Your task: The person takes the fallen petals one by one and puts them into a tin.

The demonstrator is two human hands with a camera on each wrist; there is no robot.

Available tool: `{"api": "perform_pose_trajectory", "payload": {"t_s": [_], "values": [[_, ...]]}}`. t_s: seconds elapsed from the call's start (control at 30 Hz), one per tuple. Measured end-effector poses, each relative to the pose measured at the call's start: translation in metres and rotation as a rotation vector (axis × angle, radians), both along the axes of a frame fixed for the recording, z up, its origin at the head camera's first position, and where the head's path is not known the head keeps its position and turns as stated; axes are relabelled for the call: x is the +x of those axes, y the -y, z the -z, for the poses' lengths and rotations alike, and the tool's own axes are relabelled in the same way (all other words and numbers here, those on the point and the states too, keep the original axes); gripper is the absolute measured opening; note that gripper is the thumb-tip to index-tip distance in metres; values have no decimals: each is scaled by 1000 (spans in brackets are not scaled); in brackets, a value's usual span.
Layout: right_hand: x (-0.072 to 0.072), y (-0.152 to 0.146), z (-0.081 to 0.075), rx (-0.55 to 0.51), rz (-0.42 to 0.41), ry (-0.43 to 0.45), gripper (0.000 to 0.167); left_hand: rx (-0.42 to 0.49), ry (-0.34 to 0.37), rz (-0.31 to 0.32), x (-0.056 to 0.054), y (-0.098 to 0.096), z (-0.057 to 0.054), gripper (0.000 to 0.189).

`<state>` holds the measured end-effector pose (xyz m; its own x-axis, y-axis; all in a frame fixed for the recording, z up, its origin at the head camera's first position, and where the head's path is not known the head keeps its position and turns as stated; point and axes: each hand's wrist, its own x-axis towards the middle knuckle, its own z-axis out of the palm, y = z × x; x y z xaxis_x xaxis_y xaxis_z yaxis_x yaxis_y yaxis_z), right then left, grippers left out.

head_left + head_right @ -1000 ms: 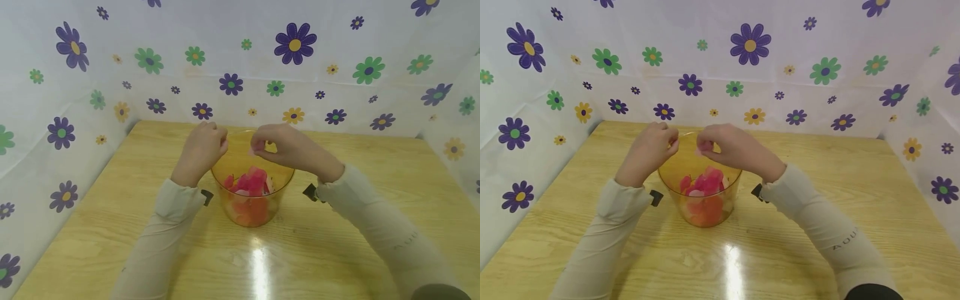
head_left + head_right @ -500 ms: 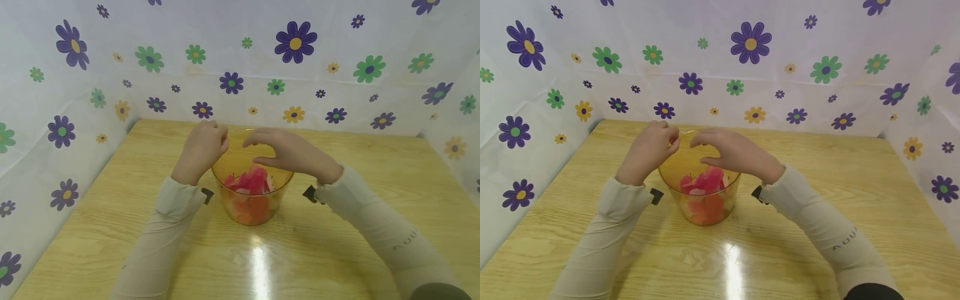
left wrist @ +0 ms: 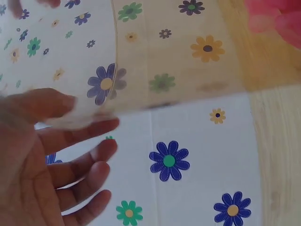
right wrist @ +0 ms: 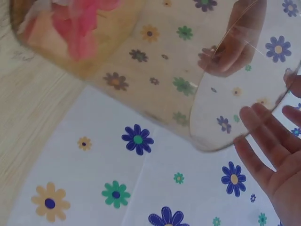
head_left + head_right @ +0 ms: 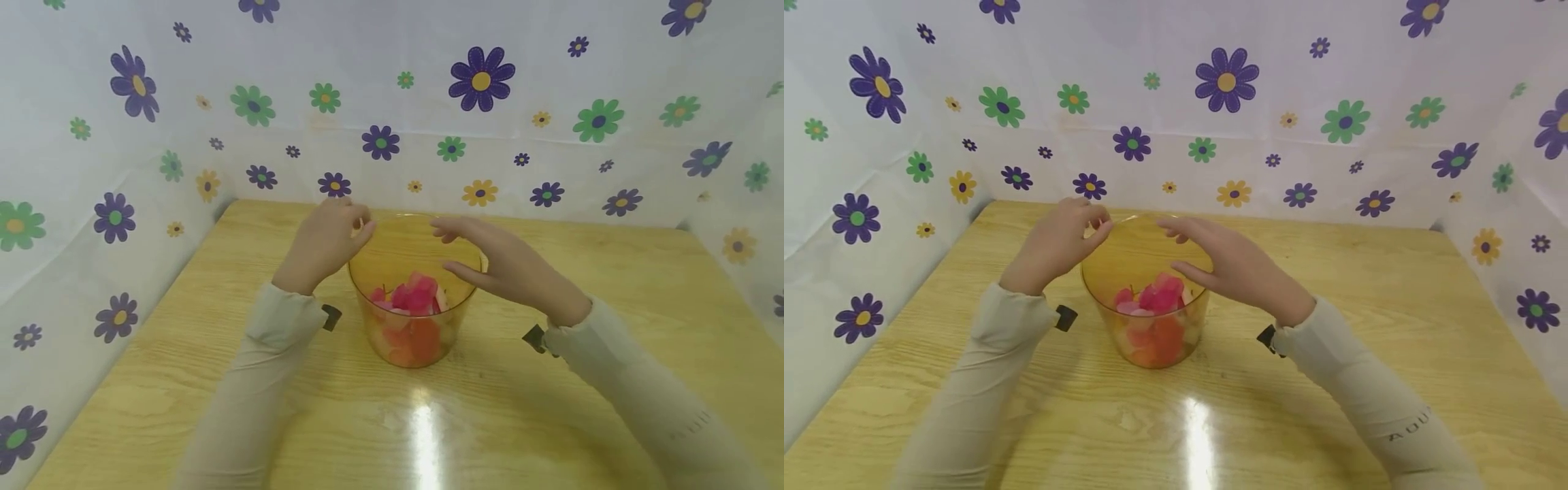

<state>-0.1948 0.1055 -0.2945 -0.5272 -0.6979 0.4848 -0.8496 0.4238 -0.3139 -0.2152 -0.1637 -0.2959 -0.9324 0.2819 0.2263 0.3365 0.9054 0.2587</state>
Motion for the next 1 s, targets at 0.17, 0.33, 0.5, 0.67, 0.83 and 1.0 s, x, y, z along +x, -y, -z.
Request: {"api": "perform_pose_trajectory", "payload": {"t_s": [0.17, 0.33, 0.5, 0.67, 0.83, 1.0], "values": [[6, -24, 11, -67, 117, -4, 67, 182, 87, 54, 15, 36, 6, 36], [8, -50, 38, -48, 128, 178, 79, 224, 333, 197, 34, 63, 29, 57], [8, -50, 67, 27, 87, 360, 98, 277, 461, 234, 39, 50, 56, 89], [9, -38, 82, 45, 77, 406, 114, 409, 487, 222, 35, 25, 74, 104], [-5, -40, 87, 15, 119, 398, 115, 396, 445, 239, 19, 8, 81, 107], [-37, -57, 87, 3, 131, 444, 113, 417, 440, 262, -15, -13, 87, 104]]}}
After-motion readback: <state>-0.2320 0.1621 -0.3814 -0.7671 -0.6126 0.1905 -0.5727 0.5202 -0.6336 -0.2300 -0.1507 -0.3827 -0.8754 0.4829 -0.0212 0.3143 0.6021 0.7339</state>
